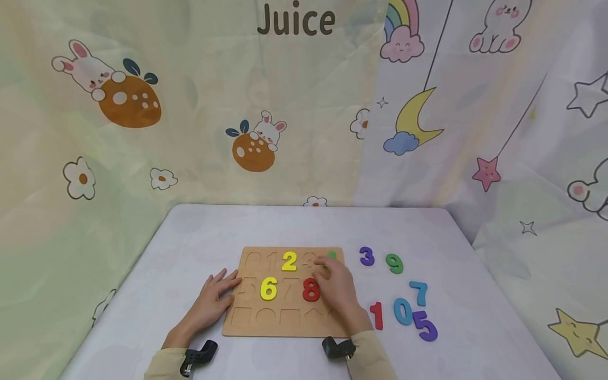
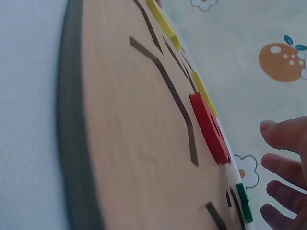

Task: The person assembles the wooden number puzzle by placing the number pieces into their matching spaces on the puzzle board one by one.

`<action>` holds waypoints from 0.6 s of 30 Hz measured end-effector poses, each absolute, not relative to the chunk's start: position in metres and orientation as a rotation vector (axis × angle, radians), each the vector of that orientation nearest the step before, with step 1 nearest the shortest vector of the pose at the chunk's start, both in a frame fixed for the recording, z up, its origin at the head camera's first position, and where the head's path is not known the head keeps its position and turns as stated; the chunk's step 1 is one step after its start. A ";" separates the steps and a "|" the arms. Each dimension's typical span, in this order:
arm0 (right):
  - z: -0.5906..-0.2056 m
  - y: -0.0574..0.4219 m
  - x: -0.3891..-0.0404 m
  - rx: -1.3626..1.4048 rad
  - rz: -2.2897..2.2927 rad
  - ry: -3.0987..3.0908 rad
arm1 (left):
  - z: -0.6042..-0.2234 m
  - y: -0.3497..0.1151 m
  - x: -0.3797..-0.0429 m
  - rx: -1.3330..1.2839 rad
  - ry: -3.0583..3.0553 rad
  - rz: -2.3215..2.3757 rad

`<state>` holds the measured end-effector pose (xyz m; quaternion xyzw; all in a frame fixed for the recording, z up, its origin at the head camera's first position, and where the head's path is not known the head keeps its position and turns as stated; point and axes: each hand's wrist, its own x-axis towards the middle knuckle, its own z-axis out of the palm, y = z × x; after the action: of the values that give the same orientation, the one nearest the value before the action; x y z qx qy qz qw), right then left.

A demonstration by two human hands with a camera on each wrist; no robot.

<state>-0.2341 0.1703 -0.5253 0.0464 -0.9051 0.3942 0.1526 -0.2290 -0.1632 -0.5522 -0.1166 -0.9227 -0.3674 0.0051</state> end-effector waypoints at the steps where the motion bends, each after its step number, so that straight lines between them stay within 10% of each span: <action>1: -0.526 0.172 -0.234 0.116 1.136 -2.597 | -0.552 -0.163 -0.229 -0.365 -2.889 -1.150; 18: -0.540 0.203 -0.238 -0.084 1.168 -2.585 | -0.554 -0.164 -0.229 -0.374 -2.881 -1.157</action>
<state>-0.2377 0.2030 -0.5398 -0.0293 -0.9004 0.4070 0.1512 -0.2289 -0.1640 -0.5540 -0.1196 -0.9213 -0.3700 0.0071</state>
